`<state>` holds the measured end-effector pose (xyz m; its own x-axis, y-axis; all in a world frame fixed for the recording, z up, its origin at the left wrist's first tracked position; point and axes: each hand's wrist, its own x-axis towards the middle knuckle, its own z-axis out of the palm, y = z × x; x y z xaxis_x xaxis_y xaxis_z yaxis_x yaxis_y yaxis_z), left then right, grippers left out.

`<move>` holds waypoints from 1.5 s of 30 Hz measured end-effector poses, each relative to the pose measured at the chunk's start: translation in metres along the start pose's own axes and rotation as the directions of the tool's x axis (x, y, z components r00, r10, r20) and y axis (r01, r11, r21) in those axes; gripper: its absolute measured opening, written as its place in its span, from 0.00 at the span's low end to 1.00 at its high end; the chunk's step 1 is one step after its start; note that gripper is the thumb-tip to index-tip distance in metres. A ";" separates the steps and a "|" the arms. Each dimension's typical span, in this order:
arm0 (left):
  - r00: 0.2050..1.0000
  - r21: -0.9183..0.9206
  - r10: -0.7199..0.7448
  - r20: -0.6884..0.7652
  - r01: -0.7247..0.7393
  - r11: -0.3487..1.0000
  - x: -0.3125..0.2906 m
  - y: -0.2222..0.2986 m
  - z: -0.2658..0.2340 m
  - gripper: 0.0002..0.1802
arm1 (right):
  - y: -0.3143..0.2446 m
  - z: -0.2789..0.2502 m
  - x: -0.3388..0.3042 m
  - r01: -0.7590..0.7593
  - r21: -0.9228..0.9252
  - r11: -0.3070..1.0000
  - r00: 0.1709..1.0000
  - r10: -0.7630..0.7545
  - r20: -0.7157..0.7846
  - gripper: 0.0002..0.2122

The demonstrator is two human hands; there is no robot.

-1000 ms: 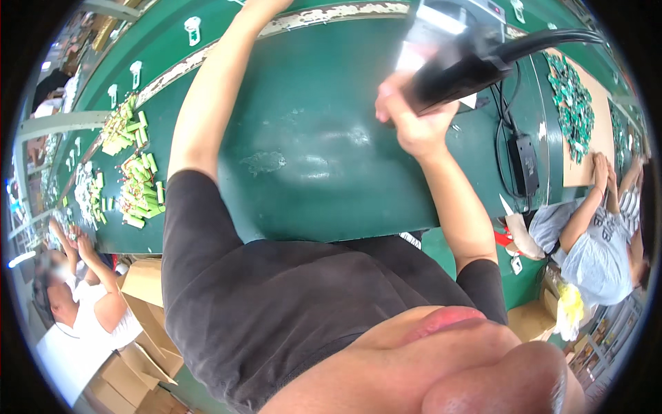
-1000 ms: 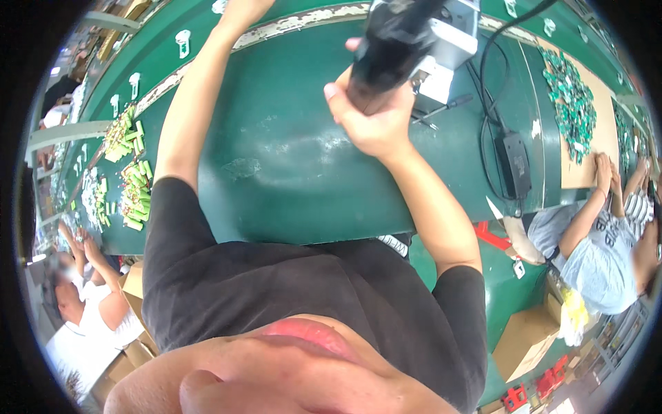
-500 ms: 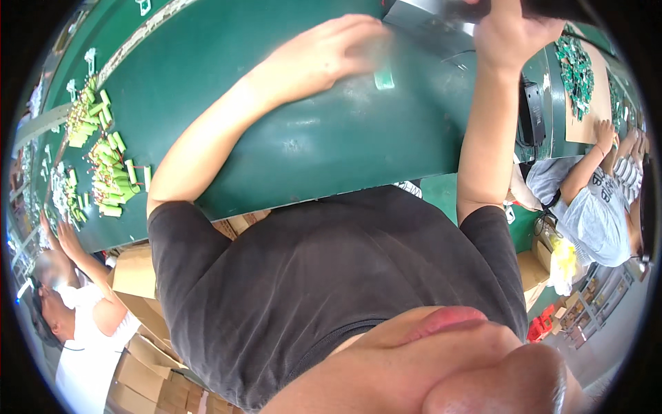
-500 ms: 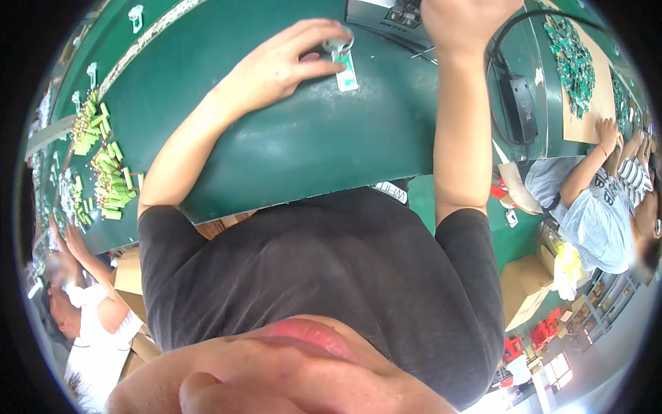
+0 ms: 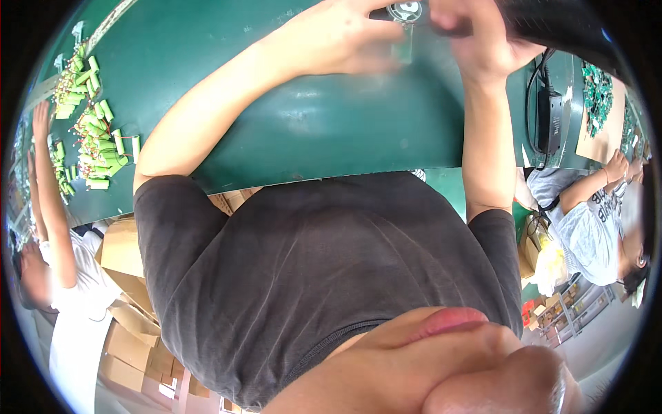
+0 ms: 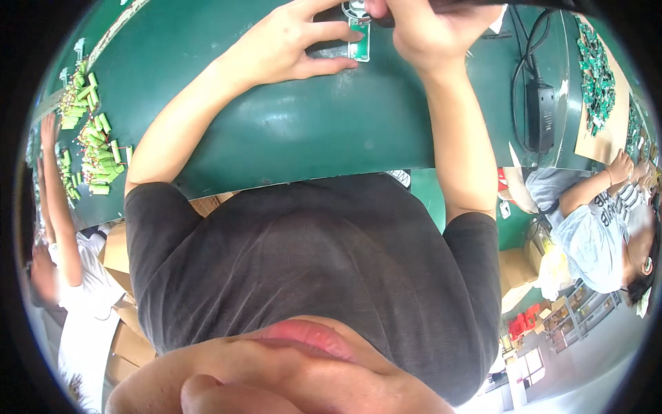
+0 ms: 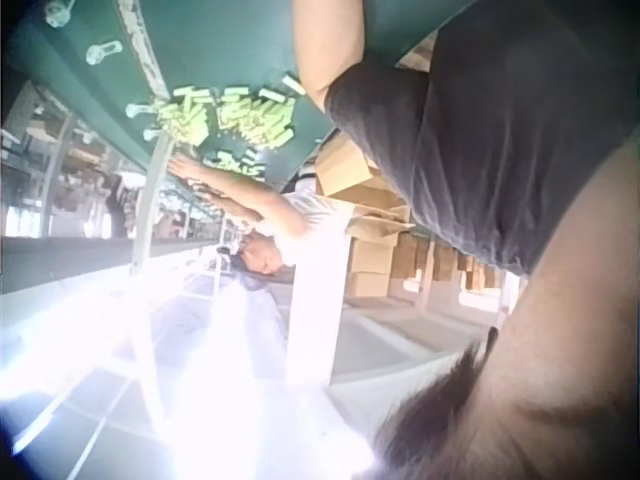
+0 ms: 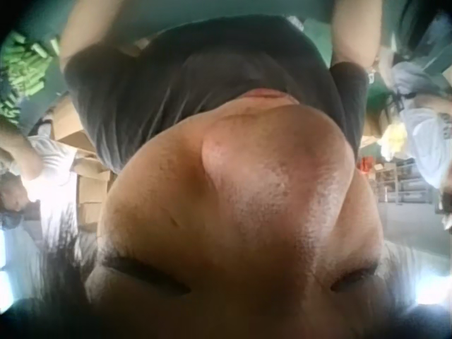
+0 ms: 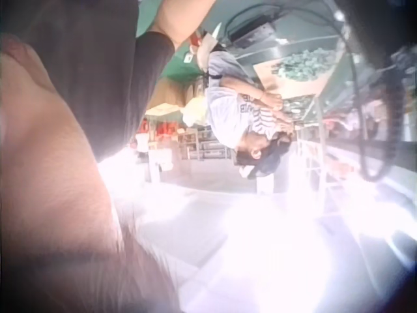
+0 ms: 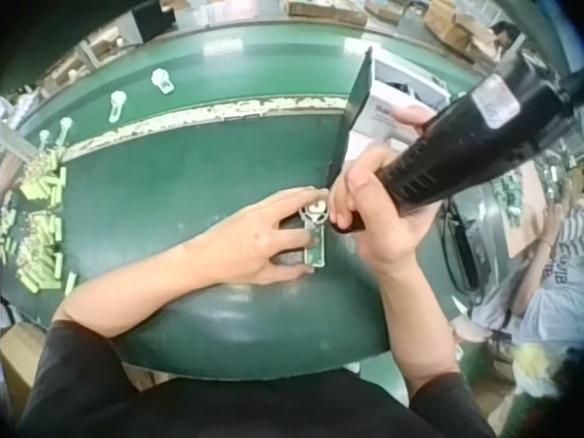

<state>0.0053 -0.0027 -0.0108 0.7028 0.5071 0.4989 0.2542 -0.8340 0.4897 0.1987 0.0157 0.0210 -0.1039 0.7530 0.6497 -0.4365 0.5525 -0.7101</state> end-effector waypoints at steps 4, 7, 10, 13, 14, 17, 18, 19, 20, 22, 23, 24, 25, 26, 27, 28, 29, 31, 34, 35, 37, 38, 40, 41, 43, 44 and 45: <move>1.000 0.013 -0.010 0.010 0.010 1.000 0.000 0.000 0.001 0.18 | 0.016 -0.009 -0.002 0.069 0.009 0.998 0.996 -0.069 0.061 0.29; 1.000 0.015 -0.012 -0.012 0.012 1.000 -0.002 0.000 0.001 0.17 | 0.019 -0.006 -0.003 0.078 0.001 0.997 0.995 -0.078 0.055 0.28; 0.999 -0.003 -0.033 0.006 0.033 0.999 -0.002 0.001 -0.001 0.17 | 0.017 -0.003 -0.005 0.037 -0.053 0.998 0.999 -0.036 0.017 0.28; 1.000 -0.019 -0.031 0.006 0.031 0.999 -0.002 0.000 0.000 0.17 | 0.015 0.000 -0.006 0.008 -0.064 0.998 0.999 -0.006 0.031 0.28; 0.999 -0.017 -0.031 0.007 0.031 0.999 -0.002 -0.001 0.000 0.17 | 0.019 -0.003 -0.006 0.027 -0.057 0.998 0.999 -0.025 0.039 0.28; 1.000 -0.011 -0.022 -0.005 0.022 1.000 -0.002 -0.003 0.002 0.18 | 0.027 -0.006 -0.010 0.066 -0.015 0.998 0.996 -0.065 0.067 0.28; 1.000 -0.008 -0.016 -0.016 0.016 1.000 -0.003 -0.003 0.002 0.18 | 0.029 -0.005 -0.011 0.081 0.009 0.997 0.994 -0.082 0.079 0.28; 1.000 0.008 -0.018 -0.017 0.018 1.000 -0.005 -0.002 0.001 0.18 | 0.031 -0.005 -0.014 0.092 0.034 0.995 0.991 -0.094 0.090 0.29; 1.000 -0.014 -0.028 -0.010 0.028 1.000 -0.003 0.000 0.000 0.18 | 0.028 -0.007 -0.017 0.045 -0.040 0.998 0.995 -0.042 0.089 0.29; 0.999 -0.024 -0.040 0.005 0.040 0.999 -0.001 0.000 -0.001 0.19 | 0.027 -0.006 -0.020 0.002 -0.132 0.991 0.997 0.008 0.076 0.29; 1.000 -0.018 -0.026 0.005 0.026 0.999 0.000 0.000 0.000 0.19 | 0.026 -0.006 -0.020 0.016 -0.138 0.990 0.997 -0.006 0.077 0.29; 0.999 -0.012 -0.037 -0.007 0.037 0.999 0.000 0.001 -0.001 0.19 | 0.025 -0.006 -0.021 0.008 -0.187 0.982 0.997 0.006 0.076 0.28; 0.999 -0.007 -0.048 -0.020 0.048 0.999 0.000 0.001 0.001 0.20 | 0.024 -0.005 -0.020 -0.001 -0.236 0.972 0.997 0.019 0.074 0.27; 0.973 -0.020 -0.232 0.016 0.232 0.972 -0.007 0.007 0.006 0.16 | 0.023 -0.004 -0.018 0.014 -0.235 0.972 0.997 0.004 0.077 0.27; 0.975 -0.013 -0.221 0.015 0.222 0.975 -0.008 0.007 0.009 0.16 | 0.020 -0.003 -0.016 0.002 -0.203 0.979 0.998 0.010 0.056 0.27; 0.977 0.005 -0.213 -0.004 0.213 0.977 -0.008 0.005 0.011 0.18 | 0.017 -0.001 -0.015 -0.010 -0.170 0.985 0.999 0.016 0.036 0.27; 0.979 0.023 -0.205 -0.021 0.205 0.978 -0.005 0.005 0.010 0.20 | 0.015 0.000 -0.014 -0.020 -0.135 0.991 1.000 0.023 0.015 0.27; 0.977 0.072 -0.209 -0.030 0.211 0.975 -0.001 0.001 -0.001 0.20 | 0.012 0.004 -0.013 -0.050 -0.065 0.997 0.994 0.044 -0.095 0.28; 0.984 0.136 -0.106 -0.143 0.126 0.983 0.028 -0.016 -0.045 0.22 | 0.009 -0.003 -0.014 -0.037 0.024 0.999 0.991 0.040 -0.131 0.29; 0.975 0.141 -0.141 -0.172 0.166 0.976 0.030 -0.038 -0.058 0.24 | 0.011 0.004 -0.019 -0.115 0.009 0.993 0.974 0.114 -0.197 0.29; 0.938 0.349 -0.079 -0.338 0.203 0.915 0.041 -0.073 -0.082 0.27 | 0.017 0.003 -0.022 -0.253 -0.076 0.965 0.966 0.247 -0.077 0.27; 0.919 0.379 -0.135 -0.370 0.282 0.881 0.038 -0.102 -0.094 0.28 | 0.012 0.011 -0.018 -0.285 -0.114 0.952 0.956 0.275 -0.099 0.26; 0.882 0.400 -0.210 -0.421 0.389 0.830 0.027 -0.163 -0.110 0.28 | 0.010 0.013 -0.014 -0.273 -0.256 0.927 0.962 0.258 -0.091 0.21; 0.885 0.401 -0.199 -0.420 0.378 0.835 0.015 -0.192 -0.112 0.28 | 0.015 0.010 -0.017 -0.192 -0.409 0.892 0.981 0.182 -0.063 0.18; 0.811 0.472 -0.330 -0.483 0.558 0.682 -0.003 -0.230 -0.115 0.21 | 0.020 0.008 -0.019 -0.209 -0.329 0.921 0.978 0.190 -0.090 0.13; 0.822 0.467 -0.323 -0.469 0.541 0.699 0.005 -0.231 -0.108 0.21 | 0.020 0.003 -0.023 -0.220 -0.343 0.913 0.975 0.207 -0.076 0.13; 0.814 0.362 -0.384 -0.435 0.549 0.753 0.009 -0.223 -0.102 0.17 | 0.016 0.001 -0.026 -0.233 -0.358 0.904 0.972 0.225 -0.065 0.13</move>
<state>-0.1130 0.2098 -0.0428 0.1852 0.8280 0.5292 0.8183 -0.4281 0.3836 0.1937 0.0052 -0.0072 -0.1412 0.8797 0.4540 -0.0501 0.4517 -0.8908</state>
